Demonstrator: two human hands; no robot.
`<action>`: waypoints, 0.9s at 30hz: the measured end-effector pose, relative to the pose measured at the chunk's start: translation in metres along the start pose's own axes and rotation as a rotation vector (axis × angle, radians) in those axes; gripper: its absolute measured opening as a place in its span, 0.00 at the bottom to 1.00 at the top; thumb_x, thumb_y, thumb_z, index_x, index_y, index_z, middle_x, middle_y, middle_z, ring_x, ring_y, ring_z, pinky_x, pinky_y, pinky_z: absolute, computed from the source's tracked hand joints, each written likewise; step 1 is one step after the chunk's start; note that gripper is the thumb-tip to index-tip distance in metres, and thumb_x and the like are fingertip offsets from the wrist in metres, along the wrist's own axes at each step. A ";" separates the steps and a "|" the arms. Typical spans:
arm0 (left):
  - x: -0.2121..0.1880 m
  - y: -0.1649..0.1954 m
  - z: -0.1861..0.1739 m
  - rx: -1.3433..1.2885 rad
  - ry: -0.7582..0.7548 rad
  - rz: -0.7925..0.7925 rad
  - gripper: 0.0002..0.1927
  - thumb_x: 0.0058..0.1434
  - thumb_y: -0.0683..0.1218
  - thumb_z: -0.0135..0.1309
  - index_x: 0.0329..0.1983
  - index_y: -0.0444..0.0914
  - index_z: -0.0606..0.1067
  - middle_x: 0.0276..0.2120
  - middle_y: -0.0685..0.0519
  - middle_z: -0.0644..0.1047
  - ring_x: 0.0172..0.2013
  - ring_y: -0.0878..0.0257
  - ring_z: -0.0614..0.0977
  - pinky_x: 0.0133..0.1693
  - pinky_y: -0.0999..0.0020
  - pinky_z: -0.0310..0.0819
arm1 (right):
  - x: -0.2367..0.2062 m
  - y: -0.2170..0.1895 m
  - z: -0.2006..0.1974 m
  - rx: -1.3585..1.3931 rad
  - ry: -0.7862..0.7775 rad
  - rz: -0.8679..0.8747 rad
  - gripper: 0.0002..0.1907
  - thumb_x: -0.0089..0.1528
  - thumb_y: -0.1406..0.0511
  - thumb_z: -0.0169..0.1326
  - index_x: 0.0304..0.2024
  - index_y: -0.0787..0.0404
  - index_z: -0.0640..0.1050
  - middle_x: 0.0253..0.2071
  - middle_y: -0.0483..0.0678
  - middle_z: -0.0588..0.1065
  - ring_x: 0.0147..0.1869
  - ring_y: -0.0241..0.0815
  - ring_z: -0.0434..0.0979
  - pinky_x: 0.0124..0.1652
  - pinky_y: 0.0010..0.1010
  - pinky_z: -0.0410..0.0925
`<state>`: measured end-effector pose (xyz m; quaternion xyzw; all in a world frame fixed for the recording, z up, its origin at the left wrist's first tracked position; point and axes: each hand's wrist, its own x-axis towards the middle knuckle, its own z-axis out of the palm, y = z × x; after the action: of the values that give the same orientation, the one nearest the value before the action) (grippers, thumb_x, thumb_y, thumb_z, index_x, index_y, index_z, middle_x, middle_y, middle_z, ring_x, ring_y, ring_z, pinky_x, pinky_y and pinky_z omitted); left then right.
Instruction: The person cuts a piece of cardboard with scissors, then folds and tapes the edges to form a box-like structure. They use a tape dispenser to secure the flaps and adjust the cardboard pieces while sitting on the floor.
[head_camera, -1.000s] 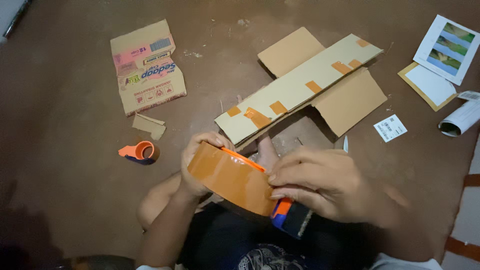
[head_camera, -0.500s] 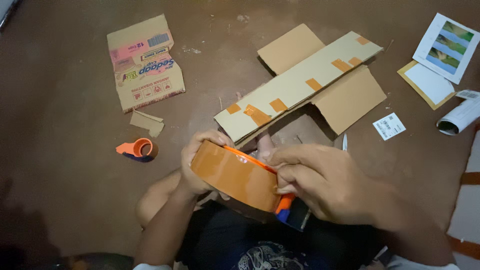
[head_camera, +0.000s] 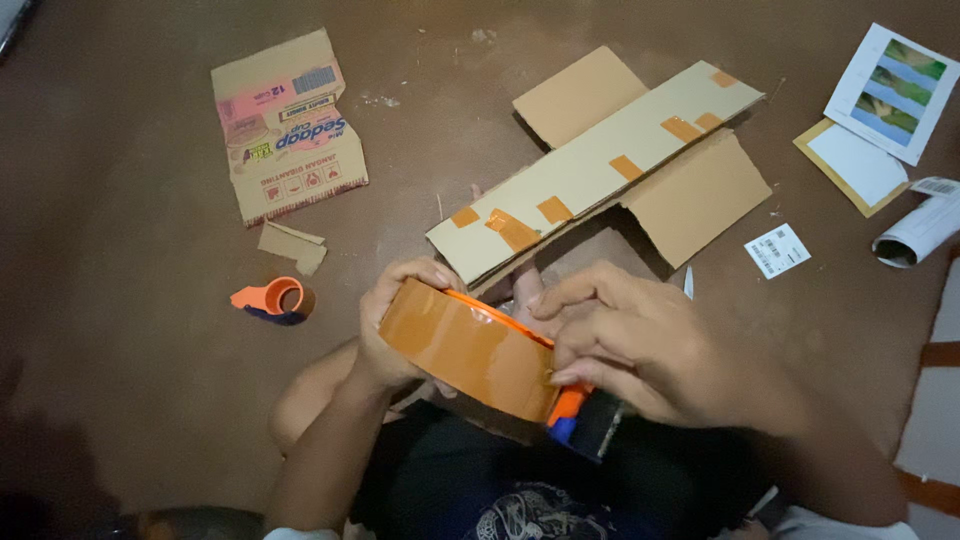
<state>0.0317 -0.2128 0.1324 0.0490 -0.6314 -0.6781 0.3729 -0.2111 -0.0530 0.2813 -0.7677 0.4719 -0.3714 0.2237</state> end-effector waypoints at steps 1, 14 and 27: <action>0.001 0.000 -0.001 0.006 -0.012 0.000 0.48 0.37 0.56 0.81 0.59 0.39 0.68 0.50 0.48 0.76 0.49 0.59 0.82 0.52 0.65 0.82 | 0.001 0.000 0.001 -0.001 0.007 0.007 0.11 0.58 0.68 0.66 0.40 0.62 0.77 0.54 0.56 0.76 0.48 0.47 0.83 0.41 0.31 0.75; -0.004 -0.026 0.000 -0.100 0.045 -0.067 0.52 0.33 0.53 0.83 0.60 0.37 0.67 0.52 0.49 0.76 0.53 0.61 0.80 0.57 0.63 0.79 | -0.024 0.045 0.019 0.318 -0.058 -0.068 0.03 0.64 0.72 0.59 0.36 0.61 0.77 0.54 0.55 0.67 0.66 0.52 0.73 0.63 0.41 0.67; -0.003 -0.078 0.001 -0.384 0.139 -0.093 0.50 0.42 0.56 0.79 0.63 0.34 0.66 0.51 0.50 0.76 0.53 0.61 0.80 0.56 0.62 0.78 | -0.058 0.088 0.119 1.211 0.622 0.302 0.27 0.67 0.55 0.58 0.58 0.66 0.67 0.61 0.63 0.70 0.71 0.60 0.69 0.71 0.51 0.61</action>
<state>-0.0014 -0.2166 0.0618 0.0527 -0.4603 -0.7975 0.3864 -0.1832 -0.0425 0.1255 -0.2917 0.3254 -0.7367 0.5162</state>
